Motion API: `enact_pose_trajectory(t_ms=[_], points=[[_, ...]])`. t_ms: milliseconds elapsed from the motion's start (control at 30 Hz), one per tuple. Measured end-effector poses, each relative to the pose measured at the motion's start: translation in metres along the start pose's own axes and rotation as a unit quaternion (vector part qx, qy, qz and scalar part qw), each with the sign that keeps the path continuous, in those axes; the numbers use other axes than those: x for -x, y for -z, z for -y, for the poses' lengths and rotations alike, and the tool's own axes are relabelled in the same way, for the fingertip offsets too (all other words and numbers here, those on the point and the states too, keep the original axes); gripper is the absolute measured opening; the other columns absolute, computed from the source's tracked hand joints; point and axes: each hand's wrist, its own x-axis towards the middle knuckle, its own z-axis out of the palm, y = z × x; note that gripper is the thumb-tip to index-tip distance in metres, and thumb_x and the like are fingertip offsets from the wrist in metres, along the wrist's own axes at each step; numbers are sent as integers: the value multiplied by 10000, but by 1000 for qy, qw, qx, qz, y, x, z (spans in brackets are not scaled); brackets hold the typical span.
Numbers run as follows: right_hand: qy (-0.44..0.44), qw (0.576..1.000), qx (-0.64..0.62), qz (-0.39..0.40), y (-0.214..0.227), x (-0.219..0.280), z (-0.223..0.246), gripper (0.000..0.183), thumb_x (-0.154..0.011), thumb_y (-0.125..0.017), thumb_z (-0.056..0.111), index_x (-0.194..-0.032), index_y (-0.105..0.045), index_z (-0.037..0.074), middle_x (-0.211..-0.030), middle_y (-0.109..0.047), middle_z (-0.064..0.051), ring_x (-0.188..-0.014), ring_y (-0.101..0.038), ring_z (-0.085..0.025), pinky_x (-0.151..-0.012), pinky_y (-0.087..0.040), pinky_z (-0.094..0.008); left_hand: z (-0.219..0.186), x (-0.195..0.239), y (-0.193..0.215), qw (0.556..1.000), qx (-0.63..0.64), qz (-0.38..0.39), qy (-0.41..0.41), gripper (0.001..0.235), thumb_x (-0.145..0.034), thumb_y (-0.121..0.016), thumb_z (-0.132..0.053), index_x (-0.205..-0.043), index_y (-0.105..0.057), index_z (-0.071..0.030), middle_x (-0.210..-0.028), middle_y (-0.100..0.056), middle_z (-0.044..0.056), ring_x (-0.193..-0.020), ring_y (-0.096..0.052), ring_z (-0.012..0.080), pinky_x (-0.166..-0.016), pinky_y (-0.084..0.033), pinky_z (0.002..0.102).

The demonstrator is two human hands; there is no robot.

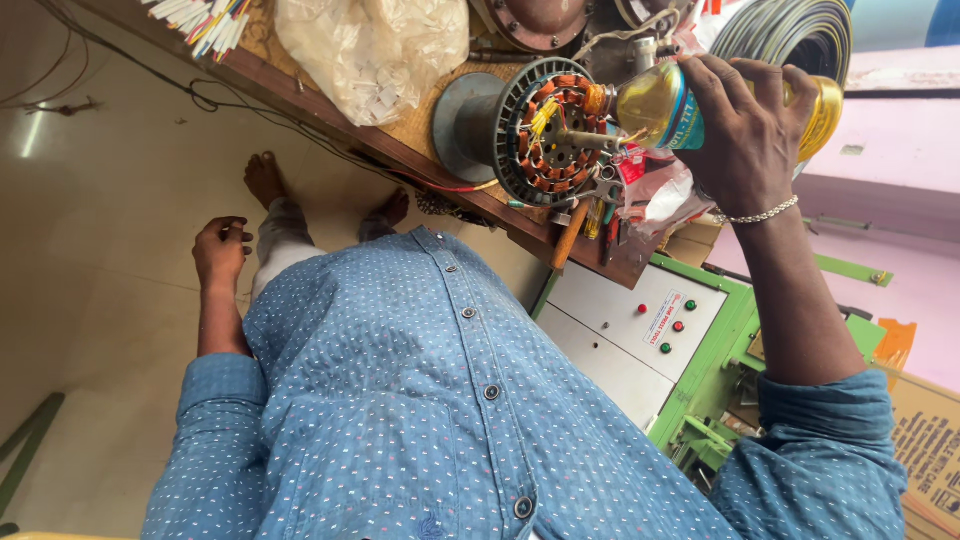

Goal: The person works on an electrical motor stator, connecting wires and pouring a yellow liquid from a plastic bottle onto the windings. The person uses a screwdriver to adjust connections and handles the stator and bottle throughout the clip.

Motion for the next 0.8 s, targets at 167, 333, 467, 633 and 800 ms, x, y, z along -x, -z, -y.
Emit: enact_pose_trajectory(t_ms=[167,333,467,633,800], points=[[-38,999,-32,13,-4,14,0,697,-847,-898,349,-1443,-600,143,-1407,-676,-39,-1313,-584,-261,-1119,-319,-502,-9,-7,2,1000,-16,15,-5,206,-1034,-582,-147,-1148,-733,-66,-896,-745,71,-661,-677,138,-574,-508,295],[-65,997,-19,29,-5,27,8,673,-837,-904,327,-1412,-592,165,-1411,-676,-8,-1320,-593,-243,-1128,-335,-480,-18,-13,5,999,-46,27,-6,214,-1044,-578,-169,-1148,-733,-64,-897,-747,84,-663,-682,145,-584,-514,297],[-90,995,-33,33,-6,38,14,691,-838,-908,335,-1428,-594,162,-1417,-677,-9,-1269,-592,-240,-1121,-339,-477,-27,-17,7,998,-49,39,-21,231,-1037,-557,-146,-1163,-729,-58,-912,-747,96,-681,-684,152,-595,-514,307],[-116,990,-68,31,-7,51,25,760,-817,-923,407,-1452,-588,157,-1450,-670,-35,-1281,-588,-266,-1083,-345,-493,-34,-22,11,996,-67,50,-30,234,-1038,-553,-142,-1169,-724,-50,-920,-746,100,-691,-692,154,-628,-534,305],[-137,988,-54,40,-6,61,35,768,-824,-926,400,-1473,-582,173,-1412,-670,-20,-1307,-593,-253,-1084,-352,-486,-39,-25,17,994,-88,59,-24,234,-1038,-558,-145,-1175,-723,-51,-921,-748,98,-691,-689,160,-627,-530,309]])
